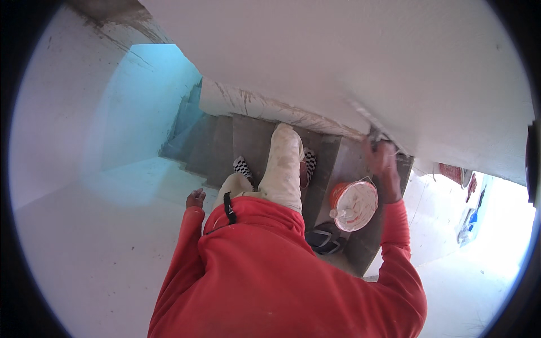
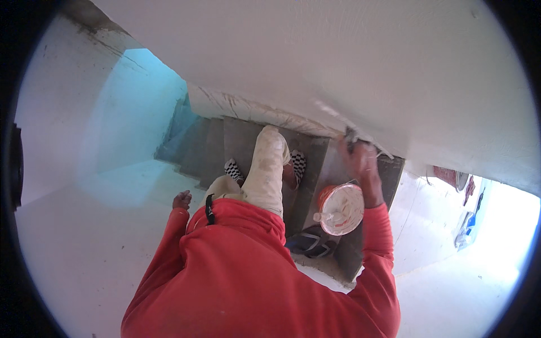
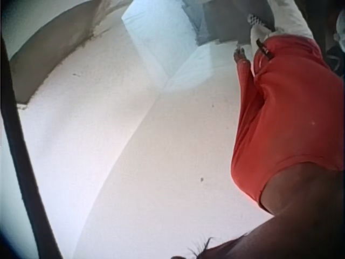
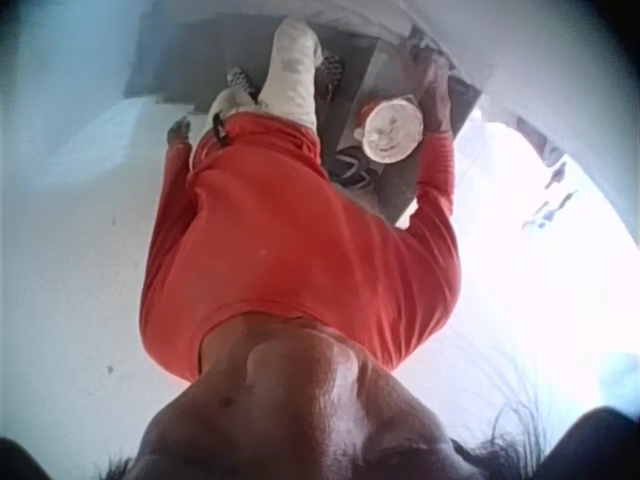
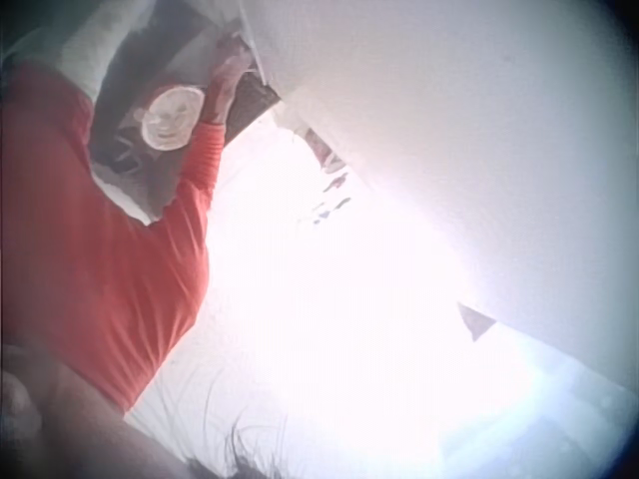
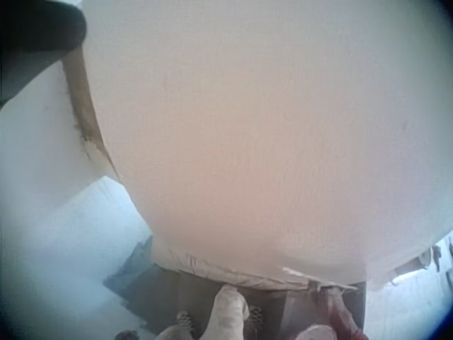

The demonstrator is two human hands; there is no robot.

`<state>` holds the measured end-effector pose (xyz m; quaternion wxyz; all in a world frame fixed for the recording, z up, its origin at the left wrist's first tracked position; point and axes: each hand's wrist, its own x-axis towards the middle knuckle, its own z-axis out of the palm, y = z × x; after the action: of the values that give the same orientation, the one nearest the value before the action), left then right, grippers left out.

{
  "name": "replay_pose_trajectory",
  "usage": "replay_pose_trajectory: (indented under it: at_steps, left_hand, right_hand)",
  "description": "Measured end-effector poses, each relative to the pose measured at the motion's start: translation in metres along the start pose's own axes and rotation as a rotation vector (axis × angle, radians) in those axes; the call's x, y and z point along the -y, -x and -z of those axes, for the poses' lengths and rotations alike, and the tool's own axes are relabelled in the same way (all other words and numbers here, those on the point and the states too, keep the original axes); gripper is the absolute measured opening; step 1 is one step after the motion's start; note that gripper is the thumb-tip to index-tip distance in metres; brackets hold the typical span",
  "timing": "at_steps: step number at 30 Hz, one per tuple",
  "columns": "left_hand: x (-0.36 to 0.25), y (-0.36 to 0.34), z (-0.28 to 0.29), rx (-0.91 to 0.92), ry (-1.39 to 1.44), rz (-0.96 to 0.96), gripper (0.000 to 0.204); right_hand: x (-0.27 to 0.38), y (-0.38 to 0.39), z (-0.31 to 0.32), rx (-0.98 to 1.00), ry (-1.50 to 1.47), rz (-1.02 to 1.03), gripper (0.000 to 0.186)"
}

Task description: The person applies plaster to a curved wall surface using a rectangular trowel, smoothing the white material across the surface and refilling the tool from a bucket on the step.

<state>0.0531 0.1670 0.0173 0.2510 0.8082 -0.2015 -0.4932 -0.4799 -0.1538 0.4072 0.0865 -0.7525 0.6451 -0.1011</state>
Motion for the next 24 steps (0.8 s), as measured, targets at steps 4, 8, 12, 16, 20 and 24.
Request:
replay_pose_trajectory:
  at_steps: [4,8,12,16,20,24]
  left_hand:
    - [-0.037,0.021,0.003,-0.046,-0.154,-0.084,0.033]
    - [-0.053,0.05,0.023,-0.092,-0.14,-0.018,0.034]
    - [-0.024,0.065,0.036,-0.151,-0.118,0.116,0.035]
    - [0.003,0.05,0.029,-0.091,0.003,0.141,0.036]
    - [-0.003,0.036,0.006,-0.033,-0.157,-0.015,0.035]
    - [-0.02,0.021,-0.01,-0.043,-0.114,-0.07,0.033]
  right_hand:
    - [-0.059,0.022,-0.137,-0.048,0.628,0.608,0.035]
    - [-0.074,0.006,-0.214,0.148,0.322,0.124,0.041]
    - [-0.065,-0.015,-0.195,0.433,0.258,-0.089,0.04]
    - [-0.06,-0.012,-0.149,0.208,0.232,-0.001,0.041]
    - [-0.053,-0.01,-0.085,0.146,0.292,-0.014,0.039]
    - [-0.031,-0.003,-0.034,-0.118,0.128,0.064,0.031]
